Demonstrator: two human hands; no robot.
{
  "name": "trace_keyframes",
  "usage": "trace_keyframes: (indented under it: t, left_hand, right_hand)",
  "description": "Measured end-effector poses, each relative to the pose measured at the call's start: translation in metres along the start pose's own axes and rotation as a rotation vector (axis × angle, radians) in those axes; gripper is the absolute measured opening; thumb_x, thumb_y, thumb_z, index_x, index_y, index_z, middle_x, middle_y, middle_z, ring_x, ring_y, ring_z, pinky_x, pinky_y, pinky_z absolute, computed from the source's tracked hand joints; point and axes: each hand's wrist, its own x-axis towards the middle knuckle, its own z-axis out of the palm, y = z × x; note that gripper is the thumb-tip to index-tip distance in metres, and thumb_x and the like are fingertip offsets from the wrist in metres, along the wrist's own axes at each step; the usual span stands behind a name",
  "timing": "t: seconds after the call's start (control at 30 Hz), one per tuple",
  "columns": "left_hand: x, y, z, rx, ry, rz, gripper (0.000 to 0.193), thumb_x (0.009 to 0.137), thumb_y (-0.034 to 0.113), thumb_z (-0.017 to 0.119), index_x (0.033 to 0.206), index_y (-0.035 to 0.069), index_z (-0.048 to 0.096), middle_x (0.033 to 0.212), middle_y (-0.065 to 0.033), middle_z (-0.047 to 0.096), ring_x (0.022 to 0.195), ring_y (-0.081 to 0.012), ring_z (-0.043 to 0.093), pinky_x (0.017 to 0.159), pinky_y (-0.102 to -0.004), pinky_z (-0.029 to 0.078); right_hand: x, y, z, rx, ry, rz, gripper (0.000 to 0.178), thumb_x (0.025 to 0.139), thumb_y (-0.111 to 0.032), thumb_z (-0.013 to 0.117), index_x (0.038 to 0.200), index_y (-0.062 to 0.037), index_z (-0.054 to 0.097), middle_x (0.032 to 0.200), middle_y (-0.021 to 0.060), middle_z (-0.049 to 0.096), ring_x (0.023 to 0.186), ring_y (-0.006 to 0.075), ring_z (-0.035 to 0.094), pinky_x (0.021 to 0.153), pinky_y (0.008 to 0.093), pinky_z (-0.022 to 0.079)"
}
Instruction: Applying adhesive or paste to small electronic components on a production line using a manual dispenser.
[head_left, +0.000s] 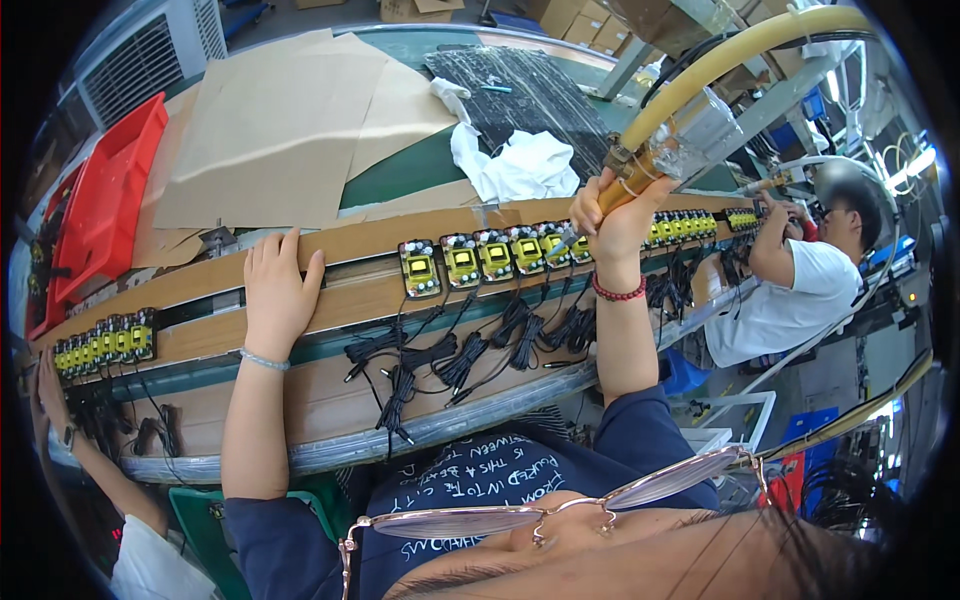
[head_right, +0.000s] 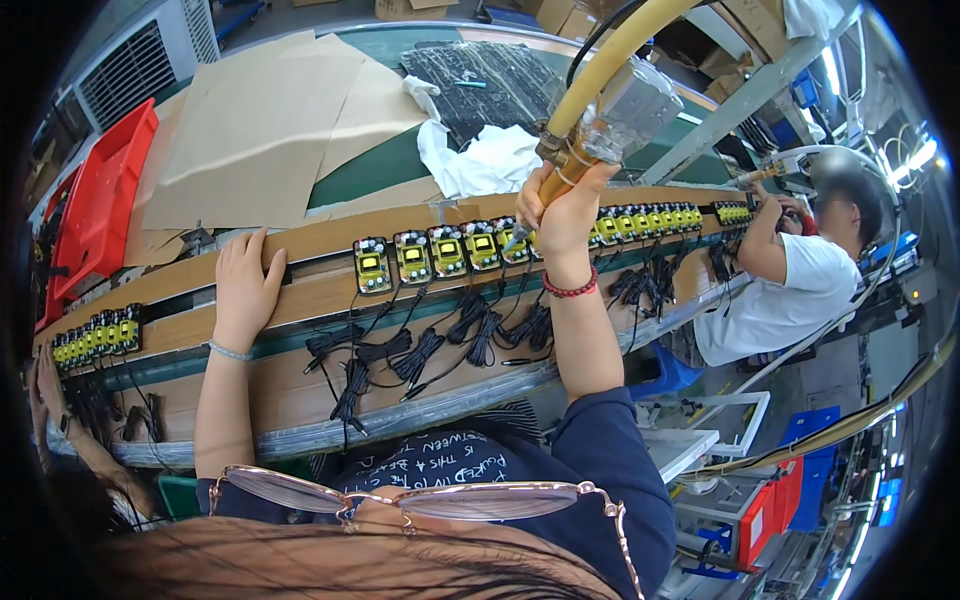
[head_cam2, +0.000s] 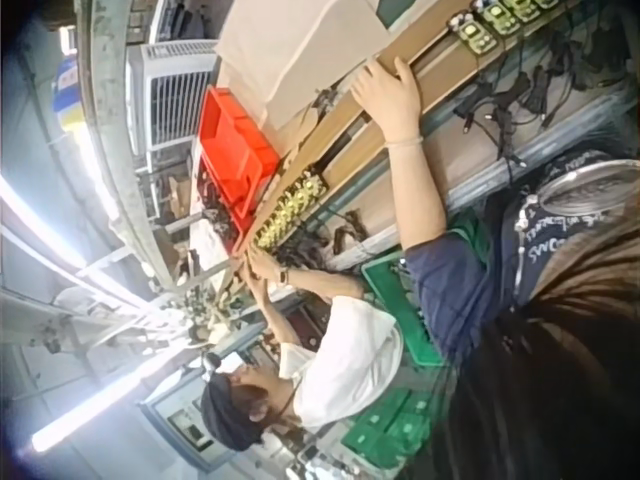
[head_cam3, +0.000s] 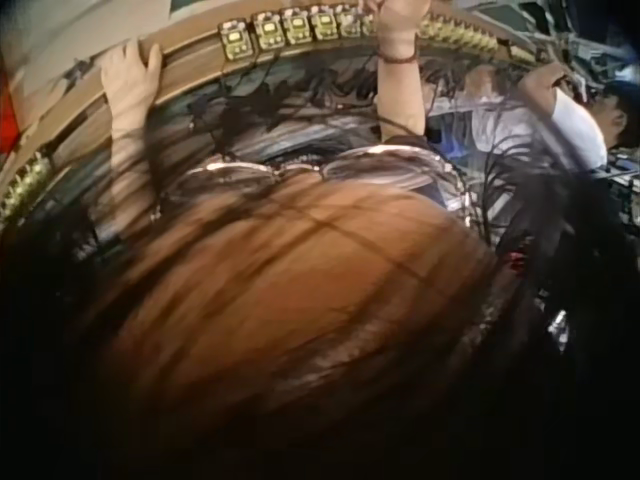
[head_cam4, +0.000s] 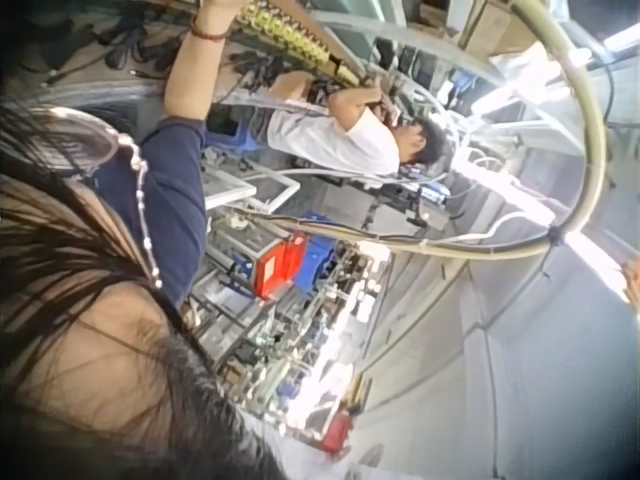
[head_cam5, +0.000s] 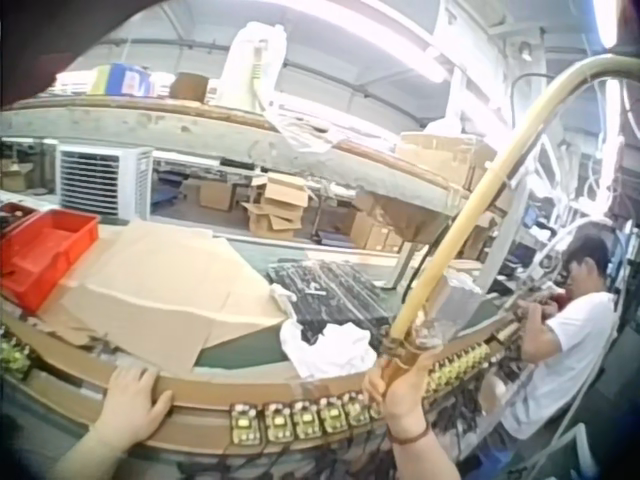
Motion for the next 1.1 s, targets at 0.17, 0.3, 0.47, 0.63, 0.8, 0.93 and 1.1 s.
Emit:
trace_keyframes:
  t: [0.17, 0.3, 0.47, 0.63, 0.8, 0.93, 1.1]
  left_hand:
    - [-0.003, 0.012, -0.007, 0.002, 0.033, 0.020, 0.036, 0.085, 0.022, 0.056, 0.113, -0.001, 0.055, 0.108, -0.0170, 0.055, 0.104, -0.0329, 0.050, 0.093, -0.0414, 0.037]
    - [-0.035, 0.068, -0.009, -0.458, -0.003, 0.187, 0.038, 0.086, 0.009, 0.053, 0.123, -0.001, 0.050, 0.118, -0.0181, 0.055, 0.110, -0.0332, 0.050, 0.097, -0.0401, 0.037]
    - [-0.049, 0.104, 0.005, -0.535, -0.078, 0.314, 0.056, 0.083, 0.019, 0.057, 0.128, -0.009, 0.041, 0.119, -0.0324, 0.049, 0.116, -0.0451, 0.043, 0.100, -0.0468, 0.031]
    - [-0.044, 0.099, 0.017, -0.590, -0.119, 0.396, 0.057, 0.082, 0.021, 0.058, 0.130, -0.006, 0.039, 0.120, -0.0330, 0.047, 0.116, -0.0453, 0.042, 0.100, -0.0462, 0.032]
    - [-0.043, 0.089, 0.032, -0.600, -0.112, 0.476, 0.059, 0.082, 0.020, 0.058, 0.131, -0.005, 0.038, 0.124, -0.0331, 0.045, 0.117, -0.0440, 0.043, 0.099, -0.0452, 0.032]
    - [-0.045, 0.086, 0.039, -0.555, -0.072, 0.526, 0.059, 0.081, 0.020, 0.059, 0.131, -0.004, 0.039, 0.124, -0.0321, 0.045, 0.118, -0.0432, 0.042, 0.099, -0.0461, 0.032]
    - [-0.046, 0.086, 0.040, -0.538, -0.085, 0.516, 0.059, 0.080, 0.021, 0.058, 0.130, -0.004, 0.040, 0.126, -0.0308, 0.044, 0.120, -0.0422, 0.041, 0.099, -0.0464, 0.031]
  right_hand:
    - [-0.001, 0.001, 0.000, 0.018, 0.046, 0.003, 0.084, 0.076, -0.081, 0.010, 0.085, -0.0053, 0.044, 0.043, -0.0006, 0.030, 0.034, 0.0104, 0.028, 0.035, 0.0247, 0.027]
    - [-0.002, -0.001, -0.001, -0.053, -0.029, -0.027, 0.089, 0.078, -0.079, 0.008, 0.098, -0.0018, 0.047, 0.043, -0.0014, 0.031, 0.033, 0.0103, 0.028, 0.035, 0.0248, 0.026]
    - [0.000, -0.014, 0.003, -0.039, -0.007, -0.012, 0.092, 0.078, -0.079, 0.007, 0.101, 0.0001, 0.048, 0.044, -0.0012, 0.032, 0.034, 0.0098, 0.029, 0.036, 0.0247, 0.027]
    - [-0.011, -0.015, 0.024, -0.035, -0.056, -0.032, 0.092, 0.079, -0.078, 0.009, 0.100, 0.0015, 0.049, 0.044, -0.0008, 0.034, 0.035, 0.0094, 0.030, 0.036, 0.0239, 0.028]
    - [-0.019, 0.003, 0.040, -0.073, -0.042, -0.024, 0.091, 0.080, -0.078, 0.008, 0.098, 0.0014, 0.049, 0.044, -0.0013, 0.034, 0.034, 0.0089, 0.031, 0.036, 0.0231, 0.028]
    - [-0.017, 0.009, 0.039, -0.073, -0.009, 0.006, 0.092, 0.078, -0.079, 0.009, 0.096, 0.0012, 0.049, 0.043, -0.0013, 0.034, 0.034, 0.0091, 0.032, 0.035, 0.0233, 0.028]
    - [-0.011, 0.010, 0.036, -0.097, 0.008, -0.007, 0.090, 0.078, -0.080, 0.010, 0.091, -0.0001, 0.049, 0.043, -0.0006, 0.034, 0.033, 0.0097, 0.032, 0.035, 0.0236, 0.028]
